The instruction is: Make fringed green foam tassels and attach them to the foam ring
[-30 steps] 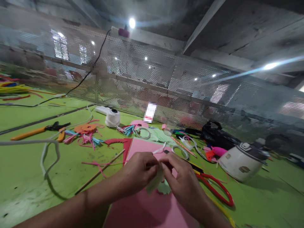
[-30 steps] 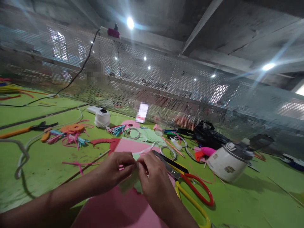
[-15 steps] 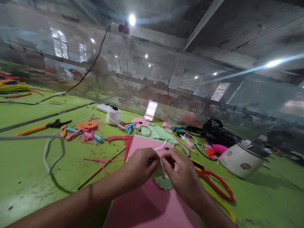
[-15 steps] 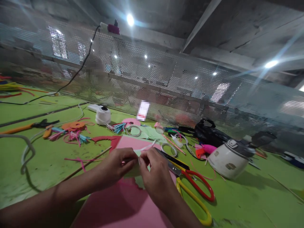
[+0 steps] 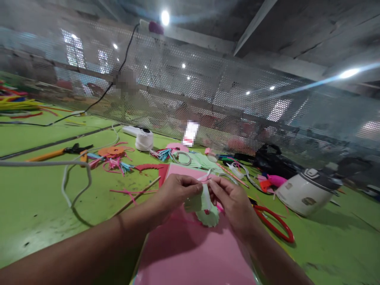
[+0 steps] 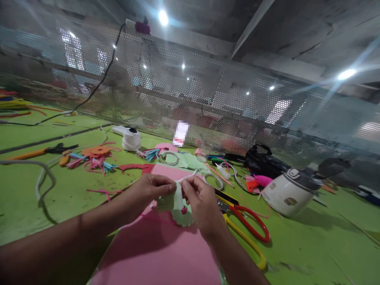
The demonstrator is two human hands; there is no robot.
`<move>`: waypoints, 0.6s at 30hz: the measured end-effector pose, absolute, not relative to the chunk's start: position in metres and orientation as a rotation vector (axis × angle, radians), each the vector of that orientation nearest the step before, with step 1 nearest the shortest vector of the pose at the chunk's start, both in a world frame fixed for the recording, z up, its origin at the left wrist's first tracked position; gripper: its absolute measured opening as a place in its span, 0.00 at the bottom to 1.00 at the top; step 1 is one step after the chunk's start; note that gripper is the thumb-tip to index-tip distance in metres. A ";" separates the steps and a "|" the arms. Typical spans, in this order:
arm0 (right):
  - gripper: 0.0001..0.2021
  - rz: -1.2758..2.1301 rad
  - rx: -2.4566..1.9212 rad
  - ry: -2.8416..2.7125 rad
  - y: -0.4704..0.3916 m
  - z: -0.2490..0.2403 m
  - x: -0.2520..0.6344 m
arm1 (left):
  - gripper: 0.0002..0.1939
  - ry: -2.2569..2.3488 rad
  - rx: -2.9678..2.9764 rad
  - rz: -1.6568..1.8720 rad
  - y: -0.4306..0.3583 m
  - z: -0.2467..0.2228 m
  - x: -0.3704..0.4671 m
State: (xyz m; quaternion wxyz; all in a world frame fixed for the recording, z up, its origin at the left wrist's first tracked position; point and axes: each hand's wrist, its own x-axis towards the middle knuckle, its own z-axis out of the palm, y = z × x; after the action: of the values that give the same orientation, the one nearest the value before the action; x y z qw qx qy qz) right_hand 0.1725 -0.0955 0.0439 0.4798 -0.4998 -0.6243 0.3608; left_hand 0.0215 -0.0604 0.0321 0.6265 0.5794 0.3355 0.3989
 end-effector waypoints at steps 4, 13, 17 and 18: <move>0.09 0.800 -1.264 -1.562 -0.098 0.043 0.170 | 0.13 0.877 1.433 0.913 -0.058 0.029 0.024; 0.06 0.487 -1.385 -1.746 -0.096 0.037 0.169 | 0.10 0.993 2.045 1.059 -0.059 0.021 0.024; 0.05 0.411 -1.383 -1.760 -0.095 0.035 0.167 | 0.08 1.019 2.140 1.124 -0.058 0.012 0.025; 0.05 0.386 -1.393 -1.760 -0.095 0.034 0.166 | 0.08 1.020 2.168 1.147 -0.057 0.010 0.025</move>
State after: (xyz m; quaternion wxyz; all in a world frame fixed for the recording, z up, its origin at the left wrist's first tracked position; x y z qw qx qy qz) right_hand 0.1661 -0.0950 0.0343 0.4187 -0.5555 -0.7017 0.1539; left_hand 0.0251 -0.0573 0.0101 0.2402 0.7923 0.3727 0.4192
